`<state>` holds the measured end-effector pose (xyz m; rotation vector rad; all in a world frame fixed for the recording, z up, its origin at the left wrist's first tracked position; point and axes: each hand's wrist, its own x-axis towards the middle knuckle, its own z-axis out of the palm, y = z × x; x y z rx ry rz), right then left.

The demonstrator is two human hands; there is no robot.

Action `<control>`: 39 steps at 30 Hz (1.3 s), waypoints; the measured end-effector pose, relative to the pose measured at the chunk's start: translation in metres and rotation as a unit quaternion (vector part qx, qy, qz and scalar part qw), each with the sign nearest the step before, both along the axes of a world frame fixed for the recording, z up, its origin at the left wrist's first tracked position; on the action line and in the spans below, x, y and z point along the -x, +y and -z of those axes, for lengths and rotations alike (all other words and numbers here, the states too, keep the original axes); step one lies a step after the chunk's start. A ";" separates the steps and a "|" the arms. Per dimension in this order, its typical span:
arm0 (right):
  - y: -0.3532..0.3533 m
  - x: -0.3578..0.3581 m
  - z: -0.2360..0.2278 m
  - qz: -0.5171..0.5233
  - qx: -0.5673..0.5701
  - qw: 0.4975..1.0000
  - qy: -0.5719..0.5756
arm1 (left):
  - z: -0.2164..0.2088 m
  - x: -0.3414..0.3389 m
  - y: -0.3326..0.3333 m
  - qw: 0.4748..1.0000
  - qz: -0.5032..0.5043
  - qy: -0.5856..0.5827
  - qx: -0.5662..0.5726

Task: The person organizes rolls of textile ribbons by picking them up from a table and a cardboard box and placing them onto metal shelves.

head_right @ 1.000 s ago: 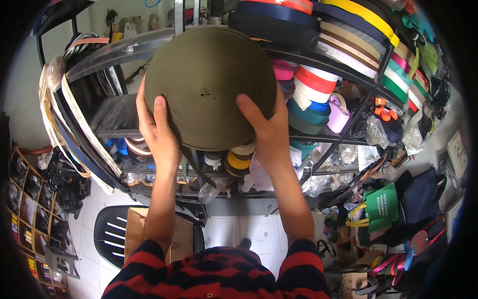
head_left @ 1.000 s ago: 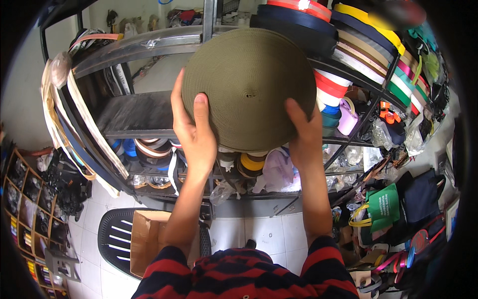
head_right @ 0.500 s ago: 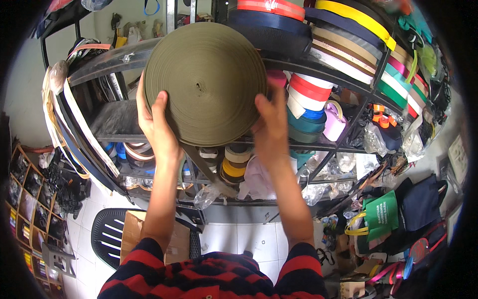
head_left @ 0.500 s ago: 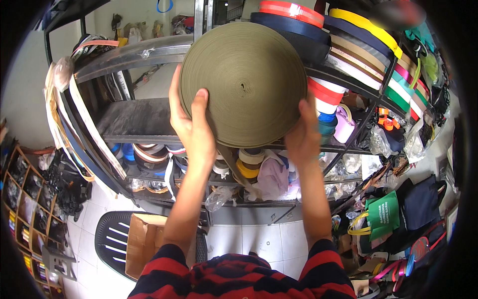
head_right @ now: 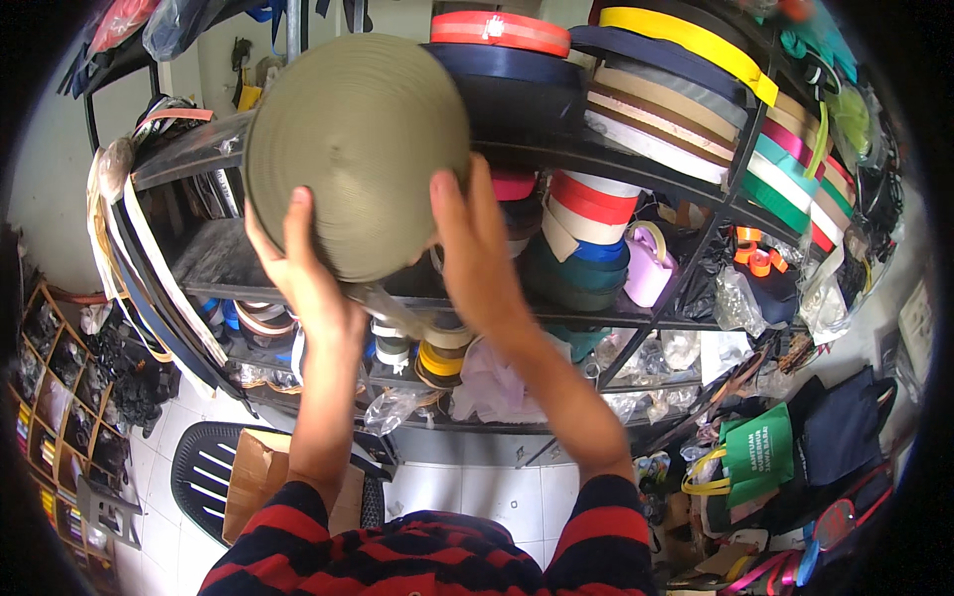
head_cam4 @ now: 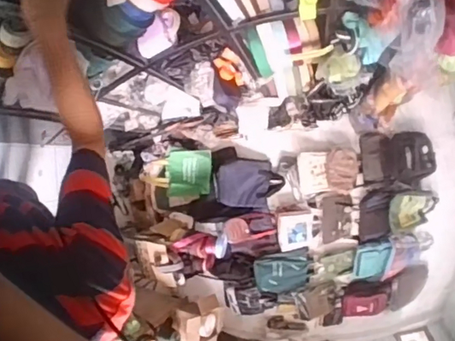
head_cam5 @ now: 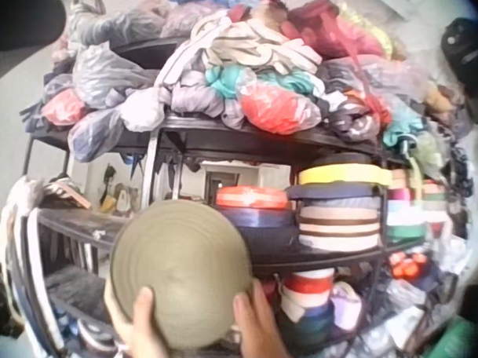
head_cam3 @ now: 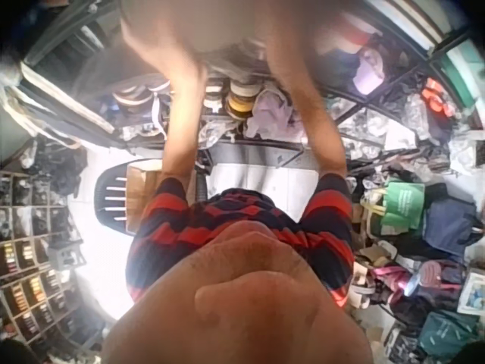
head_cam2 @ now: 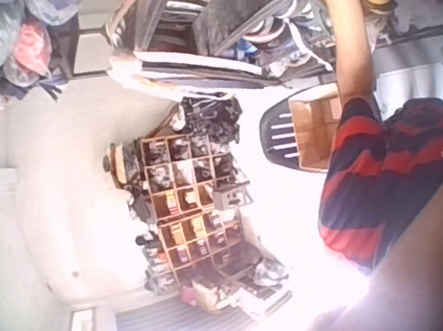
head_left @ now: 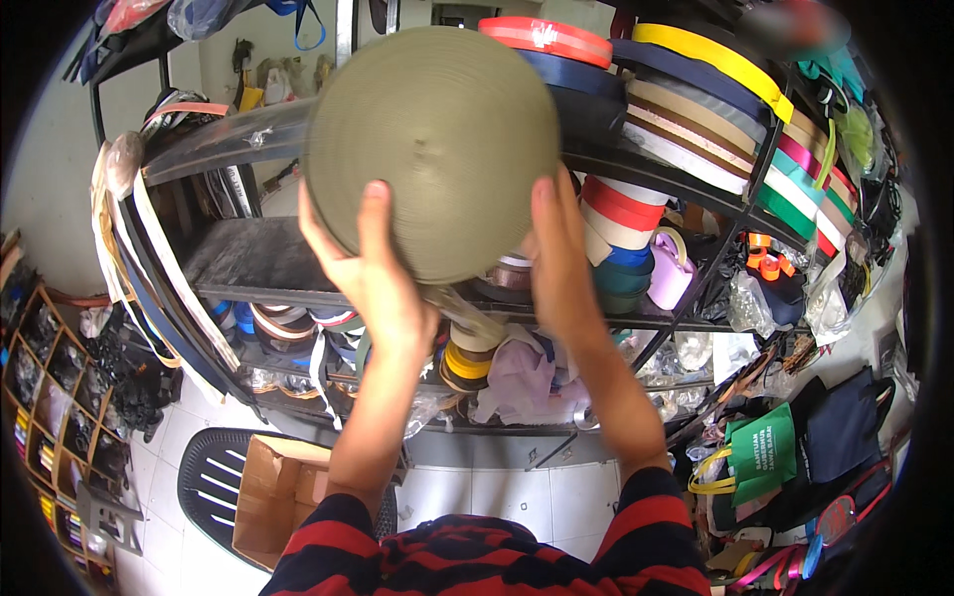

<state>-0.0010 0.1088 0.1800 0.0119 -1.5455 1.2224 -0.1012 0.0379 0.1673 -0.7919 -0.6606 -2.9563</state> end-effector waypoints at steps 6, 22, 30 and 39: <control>0.136 -0.008 -0.142 0.476 -0.531 0.700 0.018 | -0.021 0.013 -0.012 0.998 -0.036 -0.038 -0.018; 0.177 0.029 -0.190 0.397 -0.360 0.742 -0.403 | -0.005 0.026 -0.032 1.000 0.005 0.009 0.013; 0.187 0.035 -0.184 0.554 -0.288 0.737 -0.260 | -0.007 0.027 -0.025 1.000 0.012 0.010 0.017; 0.138 -0.002 -0.159 0.455 -0.223 0.862 -0.013 | -0.085 0.051 0.032 0.991 0.114 0.050 0.047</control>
